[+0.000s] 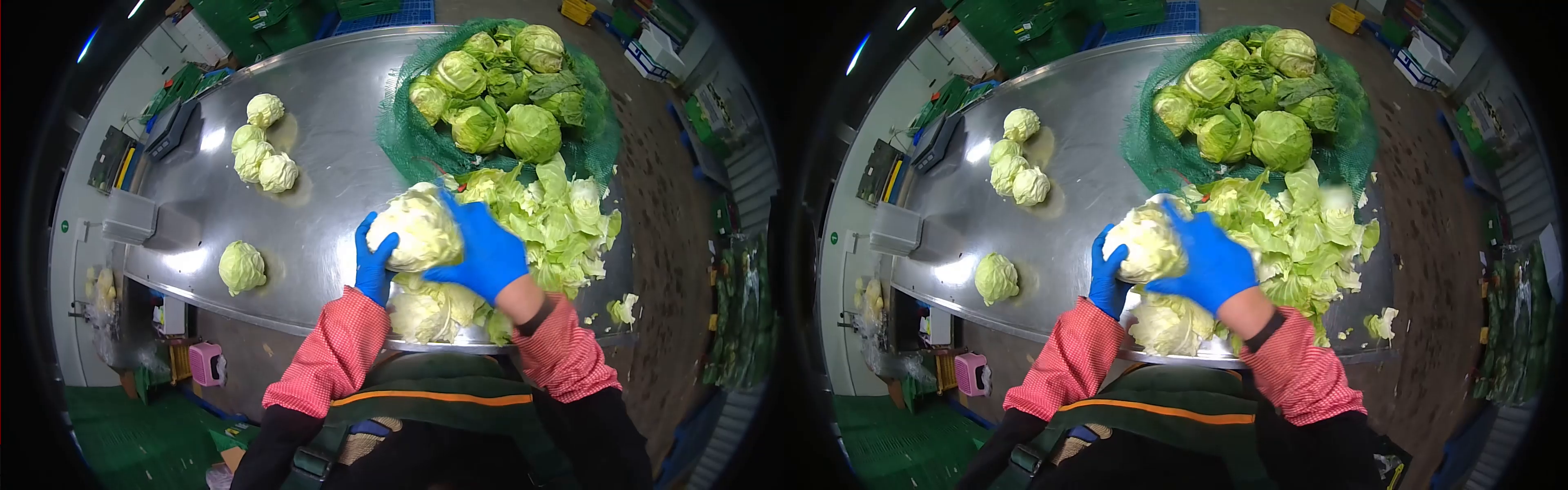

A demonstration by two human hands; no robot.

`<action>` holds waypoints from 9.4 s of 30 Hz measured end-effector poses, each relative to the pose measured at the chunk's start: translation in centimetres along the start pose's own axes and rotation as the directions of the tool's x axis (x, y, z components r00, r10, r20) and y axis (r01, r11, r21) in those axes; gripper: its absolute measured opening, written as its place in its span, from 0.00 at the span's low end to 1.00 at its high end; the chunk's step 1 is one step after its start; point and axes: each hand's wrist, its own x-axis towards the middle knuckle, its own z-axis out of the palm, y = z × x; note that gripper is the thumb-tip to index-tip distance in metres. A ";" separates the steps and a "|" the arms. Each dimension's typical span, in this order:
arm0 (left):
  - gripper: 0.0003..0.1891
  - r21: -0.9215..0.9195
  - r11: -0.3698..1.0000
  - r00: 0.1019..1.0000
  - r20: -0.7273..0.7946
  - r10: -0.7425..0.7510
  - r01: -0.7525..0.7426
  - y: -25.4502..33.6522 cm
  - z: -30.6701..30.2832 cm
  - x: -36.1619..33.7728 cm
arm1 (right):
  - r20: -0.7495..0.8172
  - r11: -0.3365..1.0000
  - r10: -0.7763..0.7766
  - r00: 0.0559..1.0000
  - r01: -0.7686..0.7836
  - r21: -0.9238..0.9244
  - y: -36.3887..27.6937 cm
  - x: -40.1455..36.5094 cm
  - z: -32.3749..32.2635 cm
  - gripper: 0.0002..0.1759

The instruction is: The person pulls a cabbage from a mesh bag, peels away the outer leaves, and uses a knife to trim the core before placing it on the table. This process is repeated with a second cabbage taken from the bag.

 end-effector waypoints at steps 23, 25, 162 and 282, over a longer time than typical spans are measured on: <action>0.43 0.381 0.889 0.898 0.434 0.072 -0.255 5.8 -2.2 -1.6 | 0.237 -0.103 -0.086 0.968 -0.245 0.964 7.4 0.6 5.8 0.29; 0.43 0.250 0.953 0.911 0.408 0.058 -0.173 4.5 -1.1 -1.1 | 0.348 -0.009 0.060 0.936 -0.348 0.938 9.0 2.9 11.8 0.31; 0.36 -0.339 0.885 0.945 0.189 -0.268 0.319 3.0 -6.6 1.2 | 0.093 0.842 0.027 0.995 -0.073 0.535 -0.6 3.1 8.6 0.36; 0.57 0.469 0.866 0.932 0.205 -0.298 0.174 -6.8 8.0 0.1 | 0.312 0.886 0.273 0.910 -0.364 0.287 20.3 -4.0 3.0 0.31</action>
